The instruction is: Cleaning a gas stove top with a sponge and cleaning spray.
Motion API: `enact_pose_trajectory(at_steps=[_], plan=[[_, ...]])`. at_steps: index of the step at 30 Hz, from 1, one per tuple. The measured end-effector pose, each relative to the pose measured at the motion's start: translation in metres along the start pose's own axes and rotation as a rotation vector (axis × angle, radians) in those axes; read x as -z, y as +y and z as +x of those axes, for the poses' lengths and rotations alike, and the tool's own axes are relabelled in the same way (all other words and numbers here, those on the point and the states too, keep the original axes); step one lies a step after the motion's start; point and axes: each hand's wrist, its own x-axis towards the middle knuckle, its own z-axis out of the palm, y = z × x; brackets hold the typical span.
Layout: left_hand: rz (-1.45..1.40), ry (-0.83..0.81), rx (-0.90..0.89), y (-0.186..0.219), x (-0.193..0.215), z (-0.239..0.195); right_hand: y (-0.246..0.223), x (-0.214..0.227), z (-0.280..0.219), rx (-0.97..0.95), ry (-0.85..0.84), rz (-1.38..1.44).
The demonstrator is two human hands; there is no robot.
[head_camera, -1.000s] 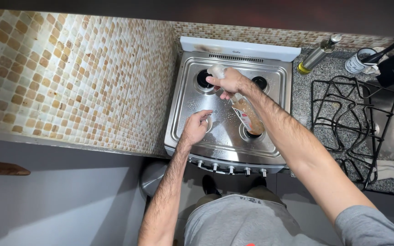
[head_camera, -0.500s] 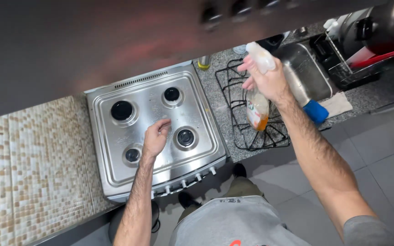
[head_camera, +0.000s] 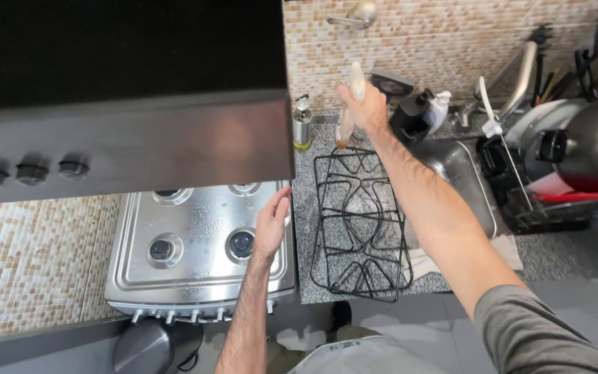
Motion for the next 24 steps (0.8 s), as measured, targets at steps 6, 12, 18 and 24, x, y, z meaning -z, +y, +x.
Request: enact_pose_trajectory(at_steps=[6,12,18,24], plan=[[0.140,0.074,0.058,-0.018,-0.023,-0.025,0.016,-0.022,0.024,0.080,-0.017,0.124],[0.197,0.080,0.080,-0.027,-0.036,-0.024,0.057,-0.032,0.020,0.053,-0.181,0.142],[0.162,-0.015,-0.086,-0.062,-0.063,0.015,0.079,0.105,-0.071,0.017,-0.272,-0.007],[0.145,-0.155,-0.012,-0.044,-0.110,0.037,0.251,0.193,-0.271,-0.220,-0.290,-0.657]])
